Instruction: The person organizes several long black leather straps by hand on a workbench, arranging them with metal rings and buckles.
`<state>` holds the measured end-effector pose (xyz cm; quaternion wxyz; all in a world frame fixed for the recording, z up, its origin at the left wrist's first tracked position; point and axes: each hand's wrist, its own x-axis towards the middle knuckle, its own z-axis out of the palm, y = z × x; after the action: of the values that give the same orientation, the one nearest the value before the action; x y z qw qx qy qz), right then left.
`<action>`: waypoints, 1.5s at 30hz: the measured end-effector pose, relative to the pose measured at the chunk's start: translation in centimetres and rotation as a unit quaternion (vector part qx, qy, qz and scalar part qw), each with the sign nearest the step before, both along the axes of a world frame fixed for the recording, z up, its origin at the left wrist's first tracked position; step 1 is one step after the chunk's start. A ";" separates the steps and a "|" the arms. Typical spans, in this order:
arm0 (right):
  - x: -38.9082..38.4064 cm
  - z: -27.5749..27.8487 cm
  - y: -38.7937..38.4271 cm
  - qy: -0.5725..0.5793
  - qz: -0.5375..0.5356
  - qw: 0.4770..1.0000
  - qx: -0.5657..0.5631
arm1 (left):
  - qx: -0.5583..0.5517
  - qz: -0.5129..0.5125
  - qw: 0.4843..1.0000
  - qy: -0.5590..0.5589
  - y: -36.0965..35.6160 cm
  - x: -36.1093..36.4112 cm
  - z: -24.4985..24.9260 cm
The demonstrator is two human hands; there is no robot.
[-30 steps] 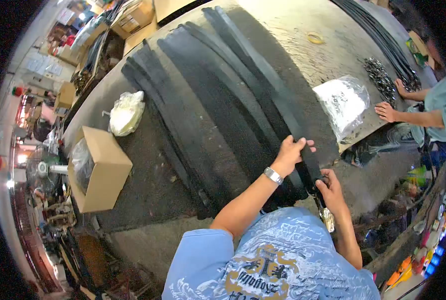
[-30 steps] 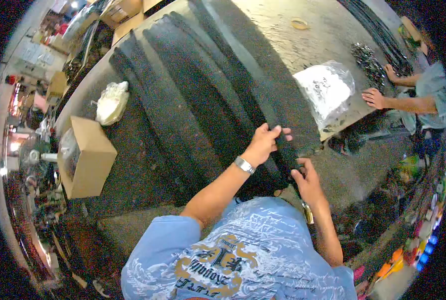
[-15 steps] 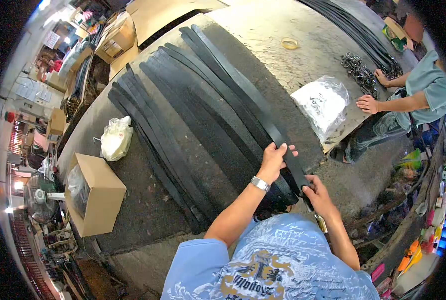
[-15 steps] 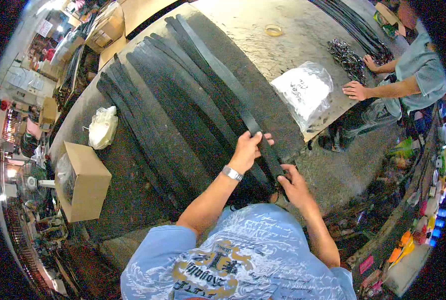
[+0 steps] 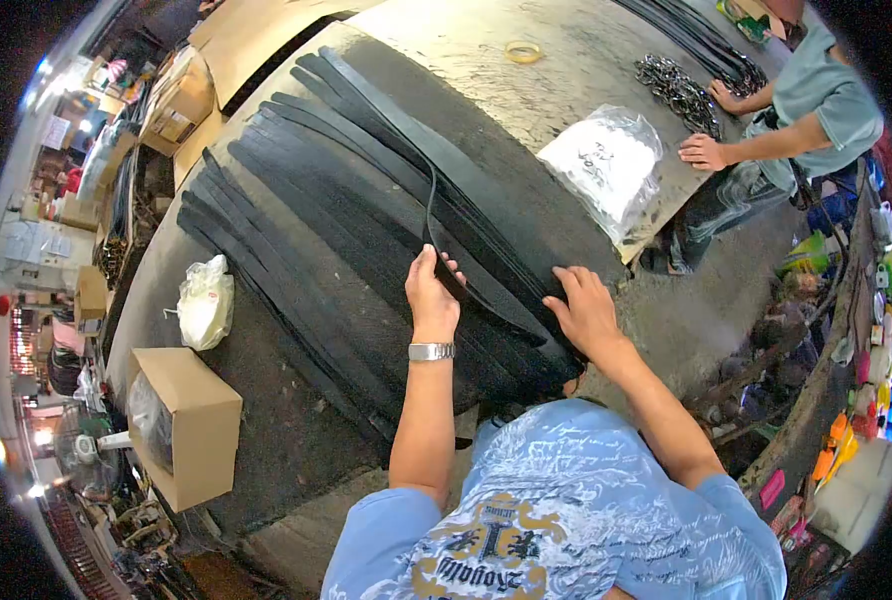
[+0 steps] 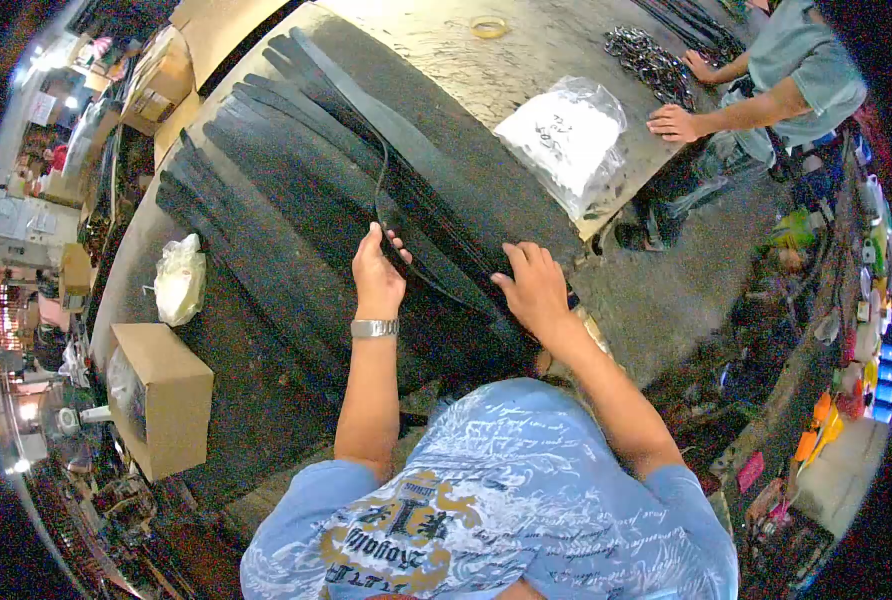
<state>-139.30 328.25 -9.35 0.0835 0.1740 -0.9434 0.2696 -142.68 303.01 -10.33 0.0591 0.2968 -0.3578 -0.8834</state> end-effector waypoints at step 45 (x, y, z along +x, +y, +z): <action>4.4 7.0 6.1 -0.249 -0.062 0.959 -0.125 | 0.172 -0.152 0.973 0.034 10.4 -6.6 0.4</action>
<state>-134.90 334.39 -2.38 -0.1165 0.0312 -0.9022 0.4142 -149.31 313.43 -9.93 -0.1159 0.2146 -0.2391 -0.9399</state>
